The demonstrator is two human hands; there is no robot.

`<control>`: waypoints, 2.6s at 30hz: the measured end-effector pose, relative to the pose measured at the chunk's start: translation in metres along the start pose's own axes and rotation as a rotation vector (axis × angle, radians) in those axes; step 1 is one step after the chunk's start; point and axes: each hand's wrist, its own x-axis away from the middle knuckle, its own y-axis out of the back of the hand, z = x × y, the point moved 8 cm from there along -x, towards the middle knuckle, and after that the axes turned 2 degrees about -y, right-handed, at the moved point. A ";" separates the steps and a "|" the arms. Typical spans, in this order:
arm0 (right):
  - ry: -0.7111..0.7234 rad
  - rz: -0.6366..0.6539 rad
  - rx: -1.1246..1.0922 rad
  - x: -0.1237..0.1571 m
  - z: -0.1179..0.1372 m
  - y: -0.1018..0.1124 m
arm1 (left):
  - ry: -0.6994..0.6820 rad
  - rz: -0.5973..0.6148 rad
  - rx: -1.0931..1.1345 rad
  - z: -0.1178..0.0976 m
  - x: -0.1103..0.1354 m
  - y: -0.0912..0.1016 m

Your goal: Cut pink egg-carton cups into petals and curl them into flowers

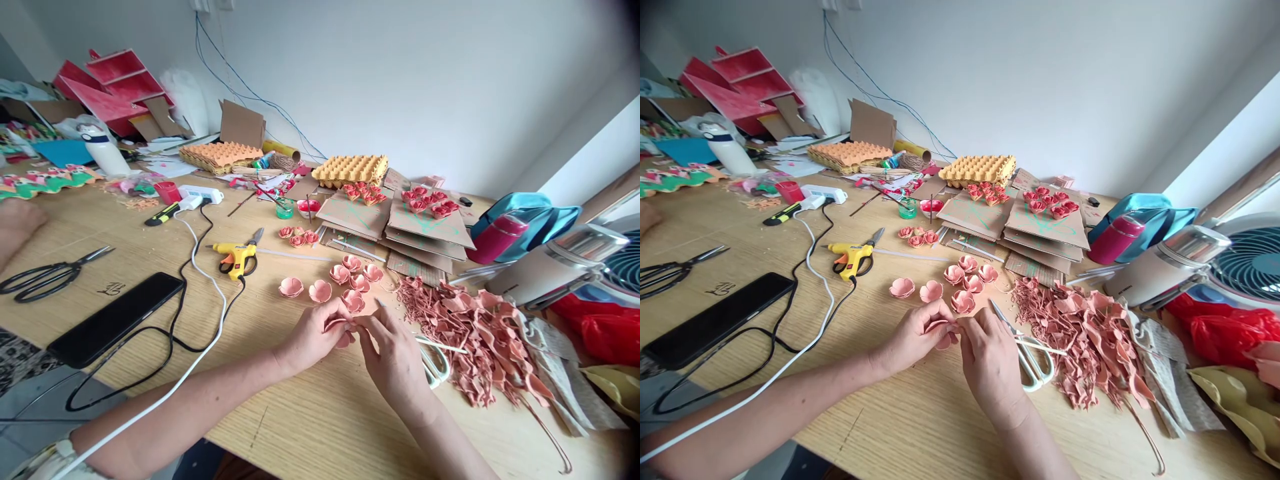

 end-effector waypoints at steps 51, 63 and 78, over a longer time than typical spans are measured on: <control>-0.126 0.080 -0.227 0.000 -0.010 -0.009 | -0.023 -0.060 -0.146 0.002 0.002 0.004; -0.030 0.021 -0.078 -0.001 -0.002 -0.004 | 0.014 -0.067 0.058 0.006 -0.001 0.000; -0.049 0.042 -0.104 0.000 -0.001 -0.004 | 0.004 -0.072 0.008 0.004 0.000 0.003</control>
